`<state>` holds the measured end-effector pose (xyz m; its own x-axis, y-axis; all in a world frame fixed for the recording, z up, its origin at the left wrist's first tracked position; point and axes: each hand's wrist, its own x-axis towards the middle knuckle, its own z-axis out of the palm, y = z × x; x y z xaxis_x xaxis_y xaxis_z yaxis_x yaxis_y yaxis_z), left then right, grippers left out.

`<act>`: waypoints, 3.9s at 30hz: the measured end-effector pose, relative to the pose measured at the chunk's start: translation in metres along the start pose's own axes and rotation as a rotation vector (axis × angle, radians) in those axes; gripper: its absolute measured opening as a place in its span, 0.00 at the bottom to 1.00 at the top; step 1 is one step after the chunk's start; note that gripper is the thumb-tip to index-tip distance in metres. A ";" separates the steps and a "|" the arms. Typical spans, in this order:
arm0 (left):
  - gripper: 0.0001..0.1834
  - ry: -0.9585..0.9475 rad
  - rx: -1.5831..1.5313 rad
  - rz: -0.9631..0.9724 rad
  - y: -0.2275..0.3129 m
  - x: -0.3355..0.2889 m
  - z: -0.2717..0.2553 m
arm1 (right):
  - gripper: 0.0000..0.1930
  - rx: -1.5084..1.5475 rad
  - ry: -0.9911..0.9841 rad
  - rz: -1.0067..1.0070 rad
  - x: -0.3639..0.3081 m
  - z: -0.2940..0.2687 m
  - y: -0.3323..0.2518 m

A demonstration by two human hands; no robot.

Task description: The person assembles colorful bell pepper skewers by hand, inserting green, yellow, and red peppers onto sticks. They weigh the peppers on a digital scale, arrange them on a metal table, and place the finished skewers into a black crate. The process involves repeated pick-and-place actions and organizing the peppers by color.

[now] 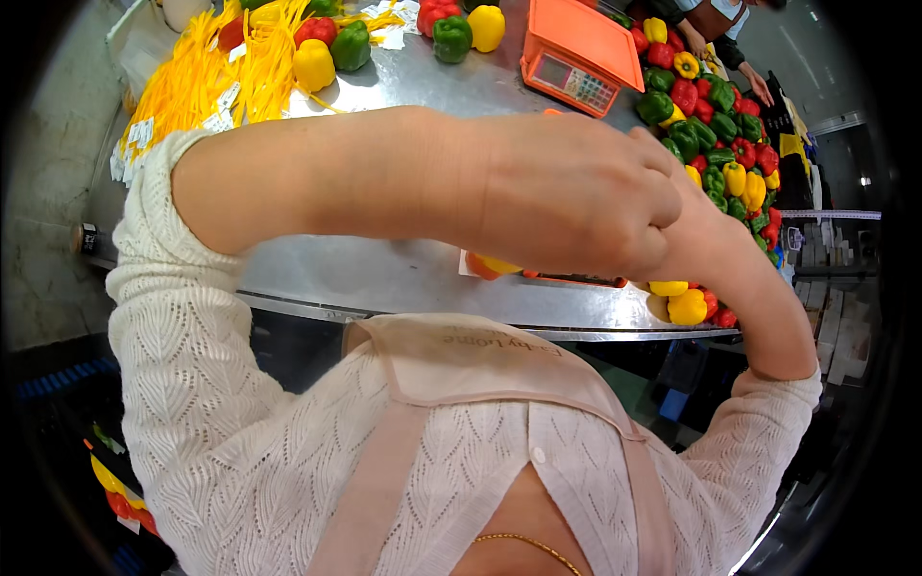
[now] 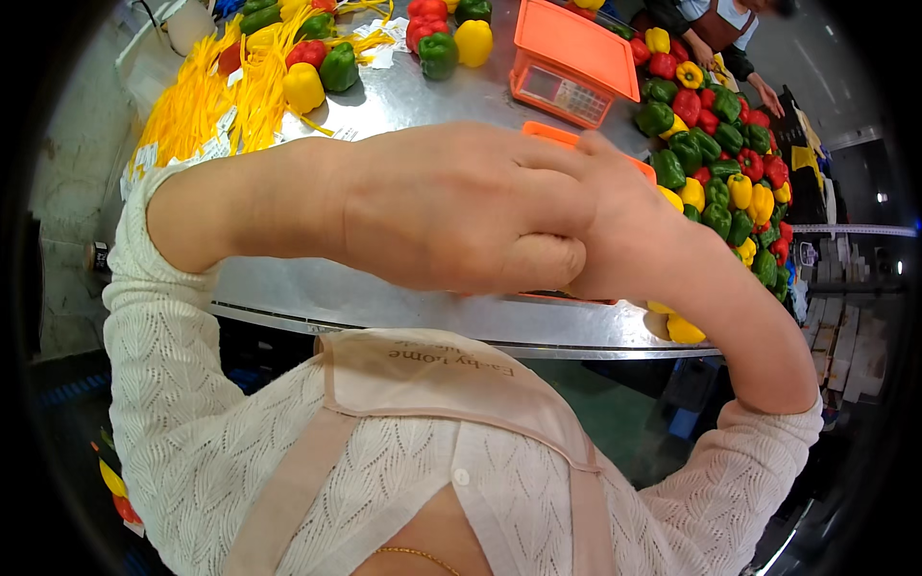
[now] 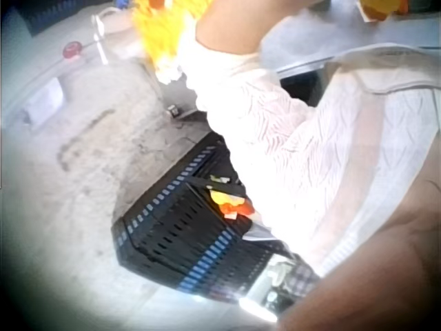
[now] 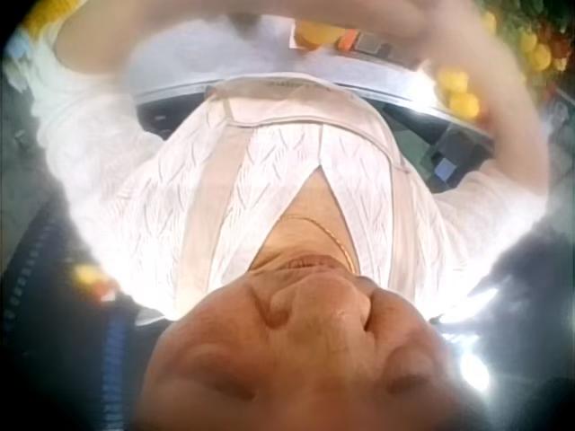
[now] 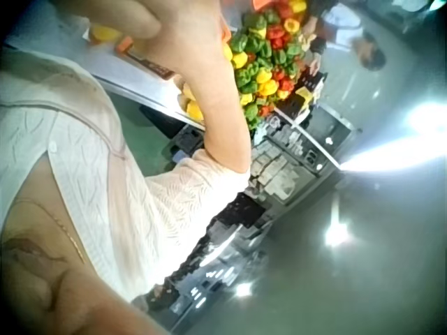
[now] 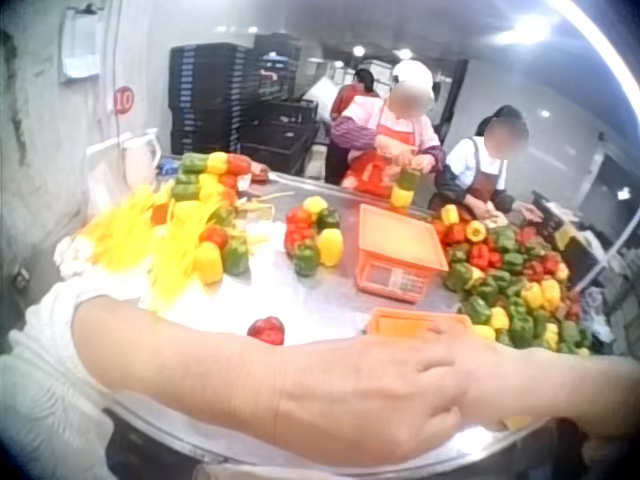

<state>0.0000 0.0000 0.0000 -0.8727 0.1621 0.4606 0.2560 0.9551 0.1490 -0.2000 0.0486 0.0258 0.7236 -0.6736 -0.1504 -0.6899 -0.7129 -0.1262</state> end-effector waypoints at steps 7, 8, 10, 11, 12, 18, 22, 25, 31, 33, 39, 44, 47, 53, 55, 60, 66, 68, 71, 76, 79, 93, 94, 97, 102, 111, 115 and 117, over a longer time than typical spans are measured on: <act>0.07 0.305 0.037 0.063 -0.010 -0.007 0.016 | 0.24 0.120 0.195 -0.091 0.001 0.004 0.013; 0.07 0.309 0.039 0.075 -0.011 -0.007 0.015 | 0.23 0.121 0.192 -0.072 -0.001 0.006 0.011; 0.08 0.300 0.036 0.071 -0.011 -0.008 0.015 | 0.23 0.093 0.154 -0.050 -0.002 0.009 0.010; 0.08 0.295 0.033 0.070 -0.011 -0.008 0.014 | 0.23 0.060 0.125 -0.040 -0.004 0.011 0.010; 0.08 0.267 0.031 0.052 -0.010 -0.009 0.013 | 0.22 0.099 0.153 -0.016 -0.004 0.014 0.008; 0.08 0.285 -0.022 0.041 -0.009 -0.007 0.010 | 0.19 0.108 0.173 -0.003 -0.010 0.017 0.000; 0.08 0.334 -0.043 -0.014 -0.005 -0.013 0.005 | 0.14 0.211 0.313 0.119 -0.011 0.000 0.000; 0.10 0.313 -0.058 -0.079 -0.001 -0.018 0.001 | 0.09 0.364 0.490 0.150 -0.022 0.002 0.012; 0.12 0.331 -0.058 -0.095 0.007 -0.017 -0.001 | 0.32 1.114 0.997 -0.035 -0.058 0.024 0.056; 0.12 0.336 -0.095 -0.089 0.008 -0.016 -0.001 | 0.44 1.115 0.869 0.211 -0.054 0.054 0.051; 0.12 0.283 -0.115 -0.029 0.003 -0.004 0.001 | 0.42 1.054 0.297 0.335 -0.017 0.070 0.010; 0.10 0.274 -0.097 -0.022 0.013 0.018 0.014 | 0.24 1.525 0.424 0.190 -0.019 0.079 -0.009; 0.09 0.311 -0.162 -0.173 0.011 0.004 0.033 | 0.15 1.203 0.714 -0.004 0.000 0.115 -0.008; 0.60 0.608 -0.586 -0.565 -0.013 -0.030 0.076 | 0.10 0.881 1.005 0.213 -0.003 0.126 -0.003; 0.75 0.458 -0.925 -0.771 0.001 -0.028 0.113 | 0.10 0.818 1.064 0.247 -0.013 0.132 -0.011; 0.60 0.505 -1.129 -0.830 -0.007 -0.065 0.145 | 0.09 0.656 1.075 0.259 -0.023 0.108 -0.028; 0.69 0.422 -0.784 -0.937 -0.006 -0.073 0.137 | 0.04 0.728 1.128 0.343 -0.019 0.102 -0.044; 0.69 0.385 -0.699 -0.945 -0.002 -0.068 0.136 | 0.06 0.877 1.145 0.341 -0.015 0.106 -0.039; 0.59 0.500 -0.641 -0.871 -0.002 -0.067 0.158 | 0.11 1.133 1.103 0.294 -0.011 0.111 -0.018; 0.60 0.560 -0.709 -0.767 0.007 -0.058 0.165 | 0.08 1.285 1.072 0.277 -0.016 0.104 -0.022; 0.62 0.697 -1.007 -0.779 0.021 -0.024 0.160 | 0.07 1.314 1.034 0.418 -0.013 0.109 -0.012; 0.53 0.332 -1.198 -0.832 -0.007 -0.067 0.166 | 0.14 1.343 1.260 0.381 -0.026 0.126 -0.005; 0.54 0.391 -1.146 -0.802 -0.002 -0.061 0.167 | 0.14 1.302 1.271 0.417 -0.026 0.128 -0.006; 0.58 0.456 -0.965 -0.816 0.010 -0.039 0.162 | 0.14 1.401 1.284 0.440 -0.022 0.122 -0.006; 0.58 0.385 -0.848 -0.916 0.005 -0.041 0.159 | 0.14 1.577 1.197 0.416 -0.024 0.111 -0.004; 0.50 0.209 -1.013 -0.804 -0.011 -0.060 0.170 | 0.12 1.765 1.308 0.440 -0.038 0.133 0.011; 0.36 0.019 -1.233 -0.992 -0.014 -0.087 0.172 | 0.12 1.849 1.551 0.522 -0.081 0.157 0.019; 0.35 -0.141 -1.288 -0.972 -0.008 -0.094 0.179 | 0.13 1.899 1.629 0.574 -0.102 0.180 0.017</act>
<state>0.0057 0.0212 -0.2013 -0.9151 -0.2581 -0.3097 -0.2896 -0.1137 0.9504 -0.2898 0.1404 -0.1379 -0.5577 -0.8228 -0.1093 0.5899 -0.3004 -0.7495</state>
